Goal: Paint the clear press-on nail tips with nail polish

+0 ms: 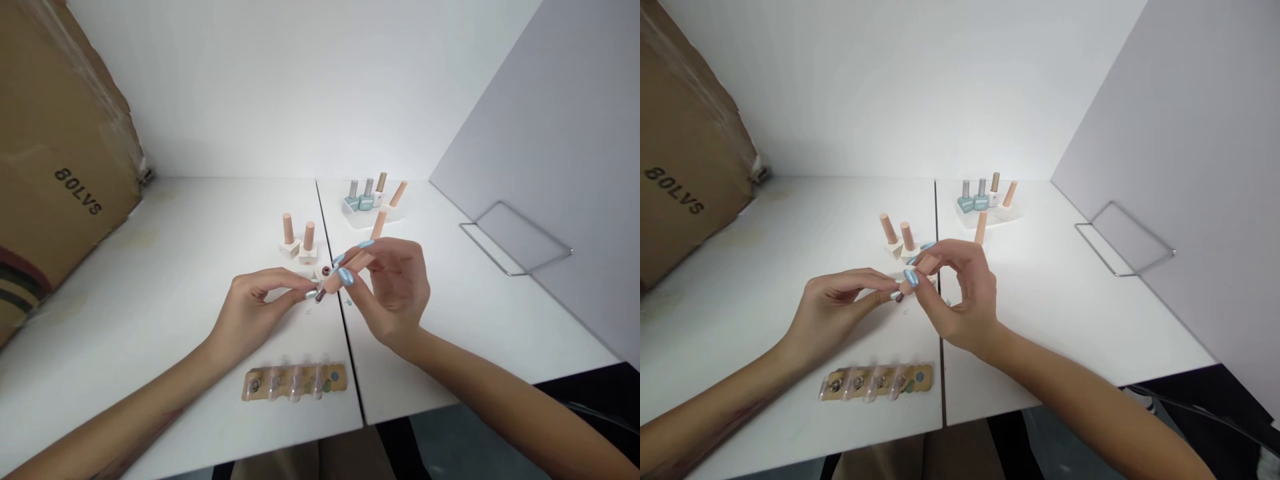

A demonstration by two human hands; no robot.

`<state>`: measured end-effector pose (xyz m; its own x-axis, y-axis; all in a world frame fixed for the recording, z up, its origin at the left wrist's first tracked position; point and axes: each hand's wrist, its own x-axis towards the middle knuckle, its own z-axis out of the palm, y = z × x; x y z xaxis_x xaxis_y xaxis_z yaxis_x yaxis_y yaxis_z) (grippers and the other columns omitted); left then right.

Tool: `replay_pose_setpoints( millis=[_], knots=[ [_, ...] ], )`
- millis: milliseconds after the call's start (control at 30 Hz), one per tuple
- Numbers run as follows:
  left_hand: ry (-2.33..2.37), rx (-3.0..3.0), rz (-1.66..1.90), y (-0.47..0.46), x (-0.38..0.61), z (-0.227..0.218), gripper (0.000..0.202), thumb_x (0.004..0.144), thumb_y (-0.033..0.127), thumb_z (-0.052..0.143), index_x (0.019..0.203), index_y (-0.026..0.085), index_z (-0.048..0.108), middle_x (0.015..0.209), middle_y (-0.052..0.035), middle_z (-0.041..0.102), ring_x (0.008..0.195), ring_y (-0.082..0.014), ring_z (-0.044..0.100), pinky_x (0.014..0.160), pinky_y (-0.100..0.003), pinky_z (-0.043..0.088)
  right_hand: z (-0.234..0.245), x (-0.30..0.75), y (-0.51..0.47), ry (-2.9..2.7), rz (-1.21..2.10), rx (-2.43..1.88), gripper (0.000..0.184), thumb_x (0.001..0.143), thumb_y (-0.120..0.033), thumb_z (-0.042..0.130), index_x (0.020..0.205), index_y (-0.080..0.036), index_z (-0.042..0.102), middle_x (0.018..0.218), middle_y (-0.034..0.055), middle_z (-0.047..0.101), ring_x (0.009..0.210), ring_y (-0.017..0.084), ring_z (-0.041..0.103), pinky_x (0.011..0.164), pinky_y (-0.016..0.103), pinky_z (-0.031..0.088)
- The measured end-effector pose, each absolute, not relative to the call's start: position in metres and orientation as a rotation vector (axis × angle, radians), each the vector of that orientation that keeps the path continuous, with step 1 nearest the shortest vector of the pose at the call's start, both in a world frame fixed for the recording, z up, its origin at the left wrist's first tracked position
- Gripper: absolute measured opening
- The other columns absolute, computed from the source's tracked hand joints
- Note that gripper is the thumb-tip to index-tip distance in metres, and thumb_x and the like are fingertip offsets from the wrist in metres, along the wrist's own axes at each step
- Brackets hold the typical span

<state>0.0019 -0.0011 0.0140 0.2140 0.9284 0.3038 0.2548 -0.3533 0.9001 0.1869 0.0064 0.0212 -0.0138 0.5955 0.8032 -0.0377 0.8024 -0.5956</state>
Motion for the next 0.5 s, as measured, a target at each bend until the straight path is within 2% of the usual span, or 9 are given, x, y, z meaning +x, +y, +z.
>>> replay_pose_setpoints(
  millis=[133,367,500],
  knots=[
    [1.139,1.787,1.157,-0.0008,0.0015,0.014,0.014,0.081,0.016,0.068,0.081,0.026,0.078,0.087,-0.0005,0.079,0.082,-0.0195,0.073,0.079,-0.032,0.057,0.0209,0.1889,0.0117,-1.433,0.492,-0.582,0.029,0.087,-0.009,0.06,0.107,-0.026,0.048,0.07,-0.0051,0.064,0.078,0.016,0.07,0.07,0.035,0.056],
    [1.113,1.812,1.168,-0.0014,0.0011,0.0125,0.015,0.083,0.015,0.068,0.082,0.027,0.078,0.088,0.001,0.079,0.084,-0.0181,0.073,0.081,-0.03,0.056,0.0212,0.1876,0.0077,-1.51,0.527,-0.441,0.034,0.084,-0.003,0.062,0.108,-0.024,0.051,0.067,-0.0048,0.065,0.076,0.016,0.07,0.071,0.036,0.056],
    [1.132,1.832,1.152,-0.0018,0.0014,0.0123,0.015,0.083,0.016,0.068,0.082,0.027,0.078,0.088,0.0015,0.079,0.083,-0.0176,0.073,0.08,-0.029,0.056,0.0196,0.1877,0.011,-1.485,0.512,-0.517,0.031,0.086,-0.007,0.06,0.108,-0.026,0.05,0.068,-0.005,0.064,0.076,0.016,0.07,0.07,0.036,0.056]
  ],
)
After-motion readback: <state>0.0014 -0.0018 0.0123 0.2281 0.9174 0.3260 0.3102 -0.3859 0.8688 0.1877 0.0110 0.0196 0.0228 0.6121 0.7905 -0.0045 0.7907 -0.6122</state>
